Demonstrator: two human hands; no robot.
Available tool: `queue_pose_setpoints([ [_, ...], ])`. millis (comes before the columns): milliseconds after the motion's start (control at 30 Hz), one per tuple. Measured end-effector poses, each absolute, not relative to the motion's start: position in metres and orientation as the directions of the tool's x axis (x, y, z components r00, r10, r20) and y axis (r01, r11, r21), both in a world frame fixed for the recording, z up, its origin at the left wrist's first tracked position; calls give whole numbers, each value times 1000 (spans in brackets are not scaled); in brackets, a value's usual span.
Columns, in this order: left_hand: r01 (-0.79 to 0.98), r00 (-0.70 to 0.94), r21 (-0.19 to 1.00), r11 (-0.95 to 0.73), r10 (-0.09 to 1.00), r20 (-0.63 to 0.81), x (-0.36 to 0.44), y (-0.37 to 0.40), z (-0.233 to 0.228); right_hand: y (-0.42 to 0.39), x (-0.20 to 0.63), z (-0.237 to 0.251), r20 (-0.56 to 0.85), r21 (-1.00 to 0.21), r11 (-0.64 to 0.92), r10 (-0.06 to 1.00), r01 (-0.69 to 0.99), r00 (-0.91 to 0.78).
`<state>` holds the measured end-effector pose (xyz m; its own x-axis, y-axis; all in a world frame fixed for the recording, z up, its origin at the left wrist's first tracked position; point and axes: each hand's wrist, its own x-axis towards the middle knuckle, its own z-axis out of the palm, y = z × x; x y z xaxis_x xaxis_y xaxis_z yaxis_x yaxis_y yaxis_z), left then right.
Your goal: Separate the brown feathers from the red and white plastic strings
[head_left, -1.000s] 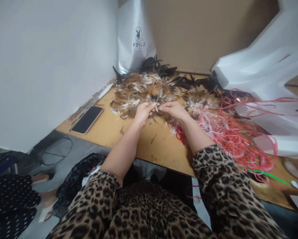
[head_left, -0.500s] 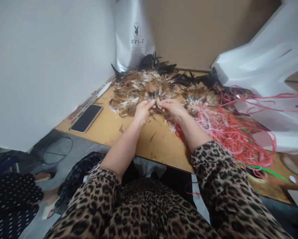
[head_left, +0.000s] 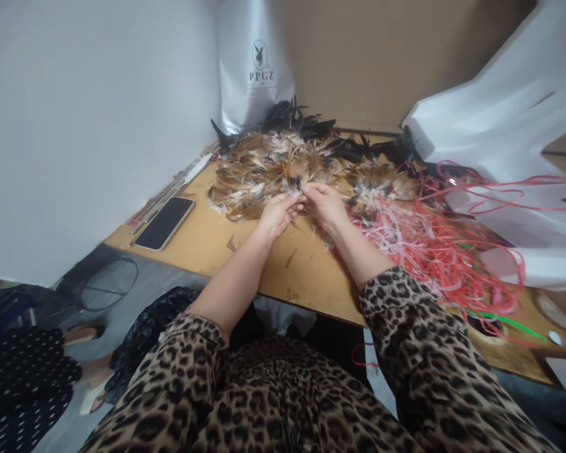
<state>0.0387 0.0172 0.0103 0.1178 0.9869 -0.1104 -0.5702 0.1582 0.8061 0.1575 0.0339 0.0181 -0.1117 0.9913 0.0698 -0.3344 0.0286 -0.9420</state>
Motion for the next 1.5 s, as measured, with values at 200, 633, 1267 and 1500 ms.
queue_pose_setpoints([
  [200,-590,100,786,184,983,-155,39,16,13,34,154,14,65,-945,27,992,-326,-106],
  [633,-521,107,844,127,991,-82,39,17,11,29,159,22,77,-964,40,988,-263,-131],
  [1267,-332,90,942,46,996,-17,39,15,11,31,164,19,68,-969,29,986,-245,-152],
  [1500,-162,60,986,-48,996,59,40,14,13,28,167,27,144,-985,131,981,-109,-126],
])
